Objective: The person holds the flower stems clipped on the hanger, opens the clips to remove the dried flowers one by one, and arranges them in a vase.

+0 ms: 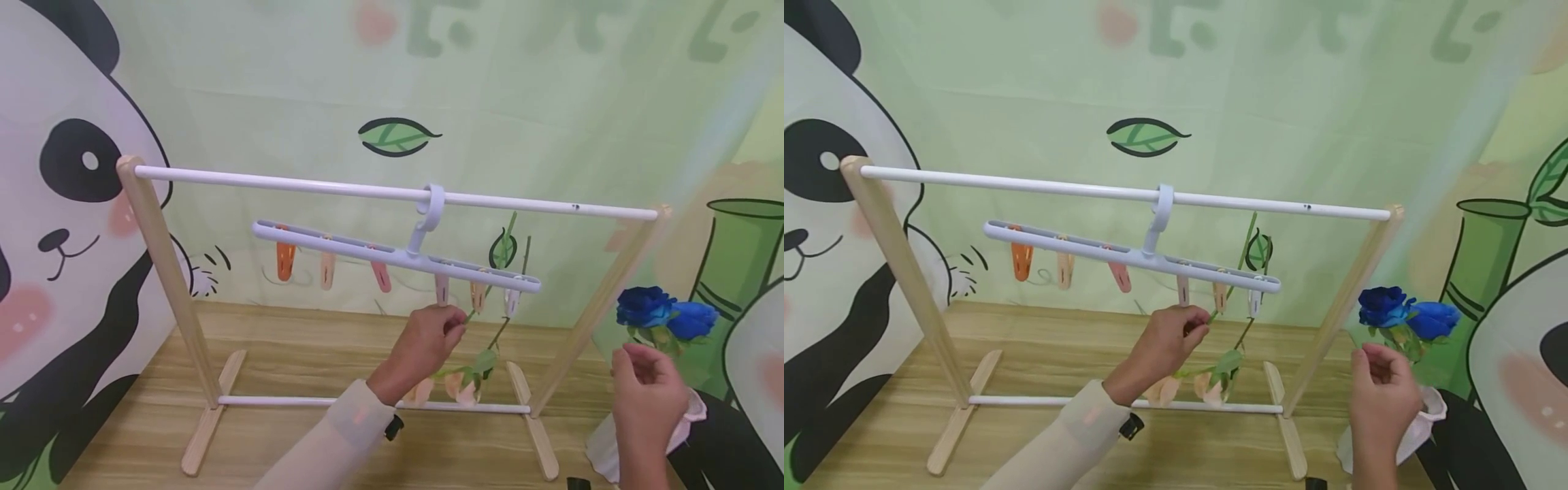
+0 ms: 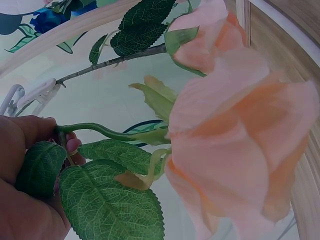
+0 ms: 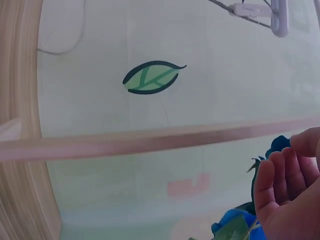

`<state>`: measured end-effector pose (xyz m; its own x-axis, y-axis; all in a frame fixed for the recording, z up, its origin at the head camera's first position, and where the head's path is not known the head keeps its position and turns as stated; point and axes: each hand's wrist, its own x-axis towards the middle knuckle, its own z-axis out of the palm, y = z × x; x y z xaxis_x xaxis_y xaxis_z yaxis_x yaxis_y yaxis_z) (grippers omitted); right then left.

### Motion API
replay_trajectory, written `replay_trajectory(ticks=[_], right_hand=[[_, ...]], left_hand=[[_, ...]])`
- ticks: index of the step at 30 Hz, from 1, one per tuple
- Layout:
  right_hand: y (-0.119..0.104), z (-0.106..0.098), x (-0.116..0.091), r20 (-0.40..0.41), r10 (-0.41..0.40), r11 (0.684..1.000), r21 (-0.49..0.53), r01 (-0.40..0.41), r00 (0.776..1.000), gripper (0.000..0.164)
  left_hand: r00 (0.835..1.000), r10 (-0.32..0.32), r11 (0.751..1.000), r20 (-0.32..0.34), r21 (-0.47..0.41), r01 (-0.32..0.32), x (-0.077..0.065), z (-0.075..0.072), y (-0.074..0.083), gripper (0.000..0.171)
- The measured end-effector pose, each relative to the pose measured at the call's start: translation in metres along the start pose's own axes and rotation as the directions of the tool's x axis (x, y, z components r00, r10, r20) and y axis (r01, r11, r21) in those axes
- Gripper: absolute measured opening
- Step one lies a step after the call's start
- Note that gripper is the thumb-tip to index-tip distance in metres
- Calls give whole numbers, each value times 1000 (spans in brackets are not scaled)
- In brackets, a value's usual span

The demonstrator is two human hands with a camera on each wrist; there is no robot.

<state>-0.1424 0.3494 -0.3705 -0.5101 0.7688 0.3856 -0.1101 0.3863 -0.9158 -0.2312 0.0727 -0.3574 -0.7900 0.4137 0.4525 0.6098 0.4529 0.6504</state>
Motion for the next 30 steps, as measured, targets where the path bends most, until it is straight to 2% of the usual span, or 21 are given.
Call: replay_trajectory(ticks=[8,12,18,24,30], right_hand=[[-7,17,-12,77,-36,999,31,34,996,6],[-15,26,-20,135,-25,1000,2,25,990,7],[-26,39,-32,222,-51,999,-8,54,974,18],[-35,50,-44,266,-98,995,-2,102,959,17],[-44,63,-55,335,-126,992,34,121,934,16]], left_hand=[[1000,-10,1000,4,-4,10,0,0,0,12],[1000,-19,1000,10,-5,19,-1,0,0,13],[1000,-7,1000,5,-8,7,-2,0,-2,13],[1000,-12,1000,13,-17,13,-3,-2,-1,14],[1000,-15,999,18,-29,15,-3,-2,-3,14]])
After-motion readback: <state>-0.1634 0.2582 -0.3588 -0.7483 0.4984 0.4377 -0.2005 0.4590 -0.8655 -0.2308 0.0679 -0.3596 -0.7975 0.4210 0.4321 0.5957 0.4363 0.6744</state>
